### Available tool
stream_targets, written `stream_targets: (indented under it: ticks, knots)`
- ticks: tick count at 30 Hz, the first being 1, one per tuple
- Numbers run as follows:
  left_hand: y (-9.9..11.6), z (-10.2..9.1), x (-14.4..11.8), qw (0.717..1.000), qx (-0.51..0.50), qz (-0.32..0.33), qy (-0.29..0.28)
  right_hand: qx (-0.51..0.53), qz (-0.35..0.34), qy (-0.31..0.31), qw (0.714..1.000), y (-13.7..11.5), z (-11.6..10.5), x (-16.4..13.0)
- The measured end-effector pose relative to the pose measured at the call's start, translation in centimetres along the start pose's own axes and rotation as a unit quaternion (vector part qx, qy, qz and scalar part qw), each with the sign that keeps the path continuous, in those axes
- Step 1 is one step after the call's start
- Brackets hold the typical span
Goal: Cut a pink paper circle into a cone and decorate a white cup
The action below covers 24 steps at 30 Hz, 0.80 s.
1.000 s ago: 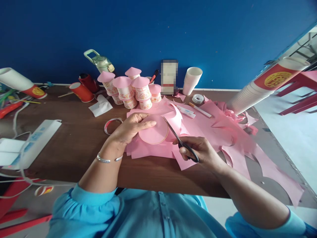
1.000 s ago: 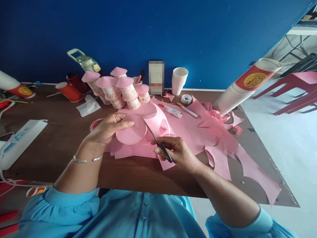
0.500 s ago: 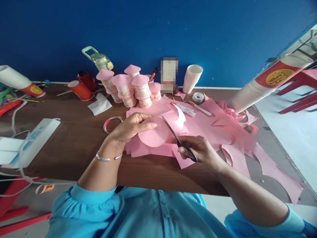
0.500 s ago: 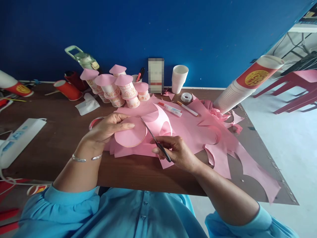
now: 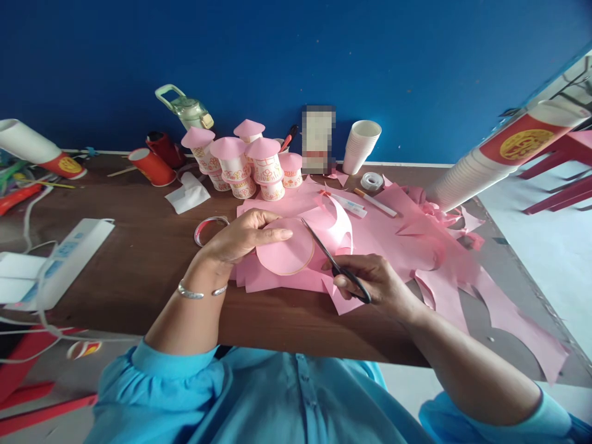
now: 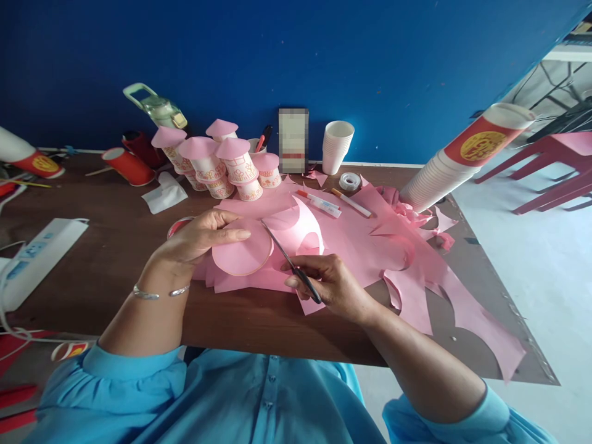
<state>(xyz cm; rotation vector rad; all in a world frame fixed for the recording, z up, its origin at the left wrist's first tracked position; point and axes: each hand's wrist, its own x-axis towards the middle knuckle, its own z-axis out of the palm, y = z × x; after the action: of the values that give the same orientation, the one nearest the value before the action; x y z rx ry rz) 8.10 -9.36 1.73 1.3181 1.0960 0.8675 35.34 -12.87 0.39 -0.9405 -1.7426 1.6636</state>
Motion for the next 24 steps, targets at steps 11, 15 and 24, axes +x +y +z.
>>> stream_targets:
  ticks: [11,15,24]
  knots:
    - [0.2,-1.0,-0.1,0.995,0.071,-0.011,-0.07,-0.005,0.005,-0.016,1.0,0.6,-0.3,-0.1]
    - [0.2,-1.1,-0.1,0.995,0.078,-0.013,-0.064,-0.015,0.001,-0.021,1.0,0.7,-0.4,-0.1]
    - [0.1,-1.3,0.0,0.994,0.082,-0.009,-0.073,-0.019,-0.003,-0.02,1.0,0.5,-0.2,-0.1]
